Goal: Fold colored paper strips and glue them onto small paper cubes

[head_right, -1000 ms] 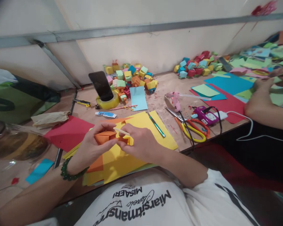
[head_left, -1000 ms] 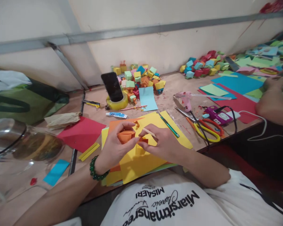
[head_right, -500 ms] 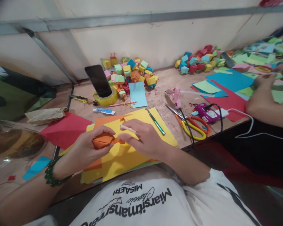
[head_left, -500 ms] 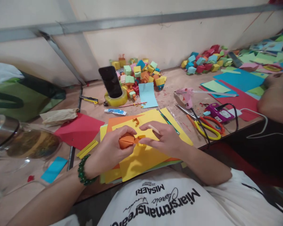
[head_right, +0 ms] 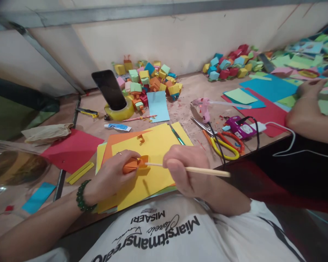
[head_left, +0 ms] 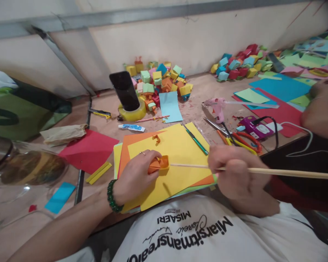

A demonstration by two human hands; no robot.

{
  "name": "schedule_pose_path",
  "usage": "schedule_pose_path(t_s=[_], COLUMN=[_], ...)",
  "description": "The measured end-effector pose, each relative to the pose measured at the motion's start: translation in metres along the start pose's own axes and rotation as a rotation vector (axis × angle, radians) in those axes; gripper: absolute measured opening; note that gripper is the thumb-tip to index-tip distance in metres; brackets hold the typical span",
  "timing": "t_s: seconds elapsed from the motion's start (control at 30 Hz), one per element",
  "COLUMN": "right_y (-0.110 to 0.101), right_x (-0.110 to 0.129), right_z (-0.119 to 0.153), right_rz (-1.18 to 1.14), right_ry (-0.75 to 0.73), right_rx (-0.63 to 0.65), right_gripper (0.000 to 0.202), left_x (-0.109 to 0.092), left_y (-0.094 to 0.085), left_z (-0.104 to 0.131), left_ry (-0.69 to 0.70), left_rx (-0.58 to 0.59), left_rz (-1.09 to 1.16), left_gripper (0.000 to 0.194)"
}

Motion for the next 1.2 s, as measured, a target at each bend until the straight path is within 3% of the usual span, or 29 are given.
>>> schedule_pose_path(t_s=[0.1,0.37,0.63,0.83,1.2], right_y=[0.016,0.045,0.057,0.065,0.062], right_x=[0.007,-0.007,-0.01,-0.007,-0.017], right_z=[-0.009,-0.005,-0.003,0.0,-0.005], right_rz=[-0.055,0.126,0.194,0.246,0.219], right_ry=[-0.108,-0.144,-0.164,-0.222,-0.128], right_rx=[-0.011,0.13,0.174,0.254,0.303], right_gripper=[0.034,0.04,0.044,0.042,0.044], left_x=[0.0,-0.006,-0.006,-0.005,0.001], left_y=[0.005,0.007,0.009,0.011,0.016], left_z=[-0.001,-0.006,-0.009,-0.008,-0.008], left_ry=[-0.006,0.043,0.063,0.075,0.045], left_rx=[0.017,0.035,0.057,0.056,0.054], left_rz=[-0.063,-0.074,-0.009,0.105,0.043], left_gripper=[0.02,0.017,0.013,0.027,0.033])
Point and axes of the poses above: each hand's wrist, its own z-axis away from the middle knuckle, its own y-axis out of the palm, x = y × z, the point moved 8 cm from there along -z, towards the middle knuckle, and after that the axes turned 1 degree about z, right-handed, at the moved point
